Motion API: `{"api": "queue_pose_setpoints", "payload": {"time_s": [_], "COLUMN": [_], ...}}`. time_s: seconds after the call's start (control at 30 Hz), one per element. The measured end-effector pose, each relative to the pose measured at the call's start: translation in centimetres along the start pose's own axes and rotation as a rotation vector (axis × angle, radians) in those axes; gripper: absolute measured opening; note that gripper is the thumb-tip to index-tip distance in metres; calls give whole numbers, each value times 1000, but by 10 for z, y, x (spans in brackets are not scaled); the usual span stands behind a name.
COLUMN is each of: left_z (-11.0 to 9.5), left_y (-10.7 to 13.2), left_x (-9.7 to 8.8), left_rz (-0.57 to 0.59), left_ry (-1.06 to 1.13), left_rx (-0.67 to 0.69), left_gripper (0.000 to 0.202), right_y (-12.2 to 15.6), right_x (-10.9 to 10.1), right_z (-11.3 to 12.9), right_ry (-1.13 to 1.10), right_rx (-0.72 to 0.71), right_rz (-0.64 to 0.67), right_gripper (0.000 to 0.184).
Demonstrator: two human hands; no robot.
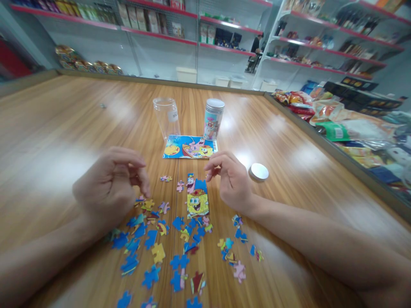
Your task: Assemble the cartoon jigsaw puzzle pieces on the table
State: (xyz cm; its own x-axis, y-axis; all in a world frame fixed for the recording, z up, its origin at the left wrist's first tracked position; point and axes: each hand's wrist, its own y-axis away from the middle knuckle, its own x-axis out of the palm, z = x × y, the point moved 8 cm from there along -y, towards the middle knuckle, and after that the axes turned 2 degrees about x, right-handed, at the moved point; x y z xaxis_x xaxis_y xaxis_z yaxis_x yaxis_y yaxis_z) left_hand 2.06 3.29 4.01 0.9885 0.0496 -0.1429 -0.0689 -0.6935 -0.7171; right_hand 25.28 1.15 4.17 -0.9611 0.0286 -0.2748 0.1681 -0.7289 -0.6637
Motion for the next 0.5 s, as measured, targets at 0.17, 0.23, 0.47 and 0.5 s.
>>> {"api": "queue_pose_setpoints", "payload": {"time_s": [0.17,0.23,0.47,0.5], "left_z": [1,-2,-17,-19], "left_y": [-5,-4,-2,-1], "left_x": [-4,0,13,15], "left_rz": [-44,19,183,220], "left_ry": [-166,-232,-205,-195], "left_rx": [55,59,112,138], "left_gripper": [12,15,24,26], "right_y": [-3,-2,6,8], "right_x": [1,2,11,13], "right_z": [14,13,23,29], "right_ry": [118,83,20,23], "right_rx": [-151,-150,-218,-260], "right_rz": [33,54,212,246], "right_gripper": [38,35,23,22]}}
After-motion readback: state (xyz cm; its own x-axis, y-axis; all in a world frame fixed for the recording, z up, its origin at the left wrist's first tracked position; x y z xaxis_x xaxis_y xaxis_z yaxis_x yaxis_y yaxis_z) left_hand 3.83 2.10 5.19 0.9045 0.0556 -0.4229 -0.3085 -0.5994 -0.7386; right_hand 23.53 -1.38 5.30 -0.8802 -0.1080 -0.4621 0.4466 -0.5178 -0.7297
